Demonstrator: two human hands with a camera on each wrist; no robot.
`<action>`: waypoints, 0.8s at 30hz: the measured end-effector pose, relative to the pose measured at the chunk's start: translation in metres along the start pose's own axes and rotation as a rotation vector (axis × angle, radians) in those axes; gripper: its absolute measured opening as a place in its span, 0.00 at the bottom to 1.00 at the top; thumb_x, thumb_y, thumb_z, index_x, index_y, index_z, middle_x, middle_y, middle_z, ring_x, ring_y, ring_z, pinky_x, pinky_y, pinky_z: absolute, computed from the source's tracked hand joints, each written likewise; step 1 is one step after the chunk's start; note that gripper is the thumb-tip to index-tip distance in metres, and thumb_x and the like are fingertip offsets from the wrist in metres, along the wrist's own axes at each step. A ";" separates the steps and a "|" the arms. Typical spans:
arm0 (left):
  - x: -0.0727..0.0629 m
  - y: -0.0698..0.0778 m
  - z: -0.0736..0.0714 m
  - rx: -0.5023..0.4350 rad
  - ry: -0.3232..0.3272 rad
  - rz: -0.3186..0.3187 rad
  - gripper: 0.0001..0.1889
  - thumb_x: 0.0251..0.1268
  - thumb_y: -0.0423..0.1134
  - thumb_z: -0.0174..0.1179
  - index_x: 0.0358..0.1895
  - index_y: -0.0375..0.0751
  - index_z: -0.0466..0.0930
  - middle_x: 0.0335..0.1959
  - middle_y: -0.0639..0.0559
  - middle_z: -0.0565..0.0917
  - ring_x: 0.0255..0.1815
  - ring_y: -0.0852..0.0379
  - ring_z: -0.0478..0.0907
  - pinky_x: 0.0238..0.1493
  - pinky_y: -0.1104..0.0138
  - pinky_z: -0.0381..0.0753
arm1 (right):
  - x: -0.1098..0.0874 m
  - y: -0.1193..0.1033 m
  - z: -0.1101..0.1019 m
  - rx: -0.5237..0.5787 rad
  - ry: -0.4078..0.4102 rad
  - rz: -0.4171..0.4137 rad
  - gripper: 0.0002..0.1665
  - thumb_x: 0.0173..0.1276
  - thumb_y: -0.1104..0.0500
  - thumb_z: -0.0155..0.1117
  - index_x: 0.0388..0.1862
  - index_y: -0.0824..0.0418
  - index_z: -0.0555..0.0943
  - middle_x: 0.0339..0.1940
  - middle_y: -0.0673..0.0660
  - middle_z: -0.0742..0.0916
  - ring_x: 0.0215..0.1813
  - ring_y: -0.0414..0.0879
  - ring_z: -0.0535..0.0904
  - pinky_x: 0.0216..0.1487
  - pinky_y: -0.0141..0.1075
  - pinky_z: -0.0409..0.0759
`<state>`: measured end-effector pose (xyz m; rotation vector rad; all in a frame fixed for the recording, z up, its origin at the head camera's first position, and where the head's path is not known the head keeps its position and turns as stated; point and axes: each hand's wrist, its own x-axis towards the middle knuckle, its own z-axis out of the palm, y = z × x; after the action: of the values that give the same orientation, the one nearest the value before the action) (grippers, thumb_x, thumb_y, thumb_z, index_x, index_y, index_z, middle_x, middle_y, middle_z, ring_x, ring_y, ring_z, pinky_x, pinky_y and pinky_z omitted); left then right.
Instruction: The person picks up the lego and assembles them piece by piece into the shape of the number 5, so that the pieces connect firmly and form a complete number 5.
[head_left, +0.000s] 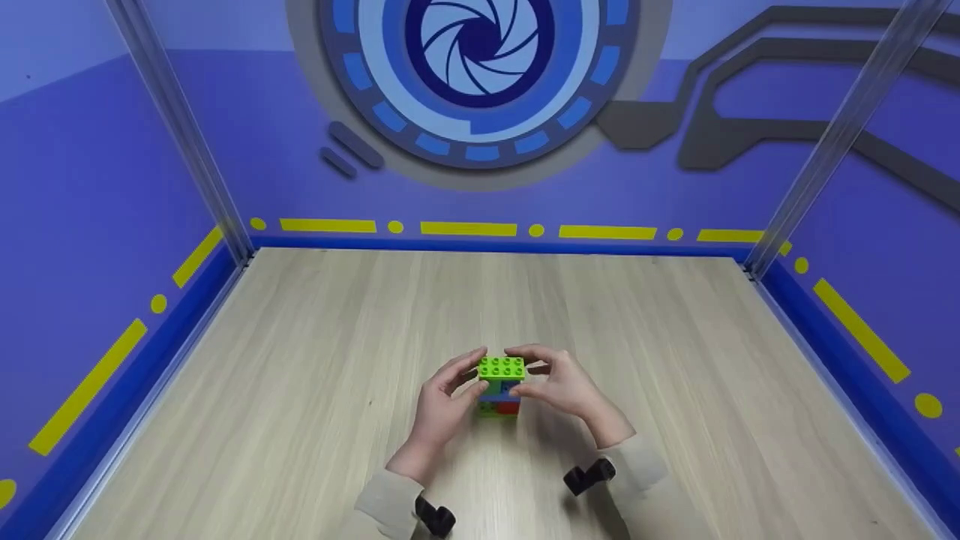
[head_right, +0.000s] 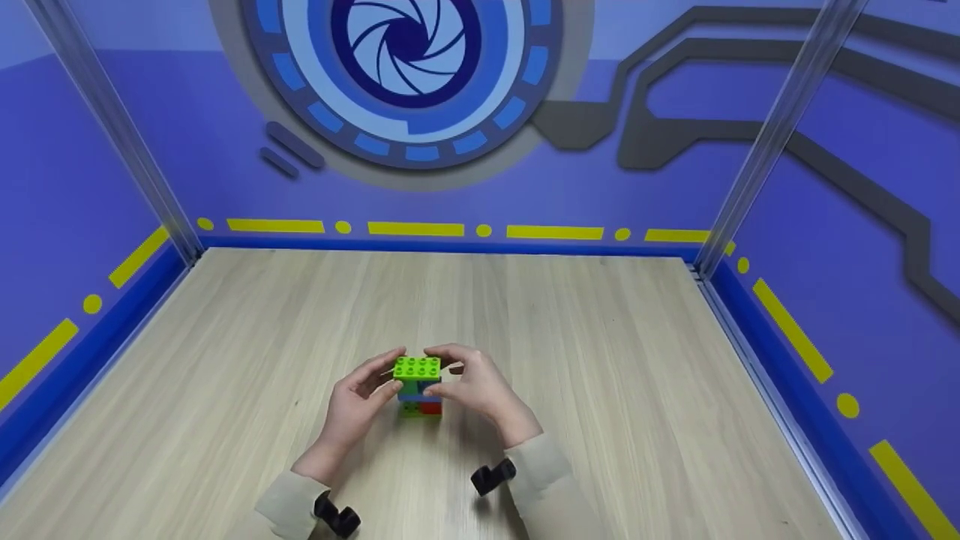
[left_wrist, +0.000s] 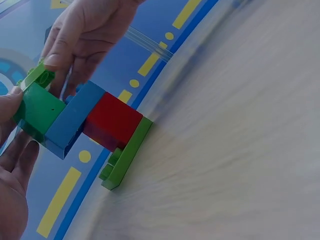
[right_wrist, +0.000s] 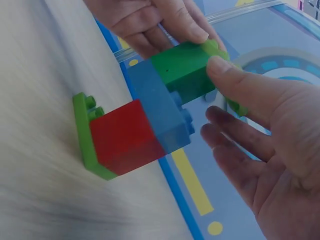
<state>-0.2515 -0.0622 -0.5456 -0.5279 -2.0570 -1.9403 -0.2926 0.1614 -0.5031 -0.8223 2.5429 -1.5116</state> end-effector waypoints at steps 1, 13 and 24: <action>0.000 0.000 0.000 0.002 0.001 0.002 0.24 0.70 0.36 0.66 0.68 0.41 0.78 0.67 0.43 0.81 0.67 0.58 0.79 0.69 0.55 0.80 | 0.000 0.001 0.000 -0.003 -0.004 0.016 0.33 0.61 0.59 0.79 0.65 0.60 0.81 0.63 0.61 0.86 0.60 0.57 0.83 0.64 0.55 0.84; 0.000 0.001 -0.002 0.008 0.037 -0.032 0.22 0.67 0.33 0.68 0.64 0.43 0.82 0.63 0.45 0.83 0.63 0.61 0.81 0.68 0.51 0.80 | 0.005 0.021 0.006 0.026 -0.022 0.131 0.29 0.58 0.59 0.81 0.58 0.63 0.84 0.55 0.60 0.88 0.57 0.55 0.84 0.64 0.53 0.83; 0.001 0.000 -0.001 0.013 0.082 -0.036 0.22 0.65 0.32 0.69 0.63 0.43 0.83 0.63 0.46 0.84 0.62 0.60 0.82 0.67 0.52 0.81 | 0.003 0.030 0.010 0.064 -0.012 0.138 0.17 0.59 0.61 0.80 0.47 0.59 0.87 0.48 0.56 0.90 0.56 0.52 0.85 0.68 0.54 0.81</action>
<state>-0.2526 -0.0635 -0.5452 -0.4043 -2.0406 -1.9340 -0.3044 0.1635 -0.5326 -0.6321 2.4714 -1.5322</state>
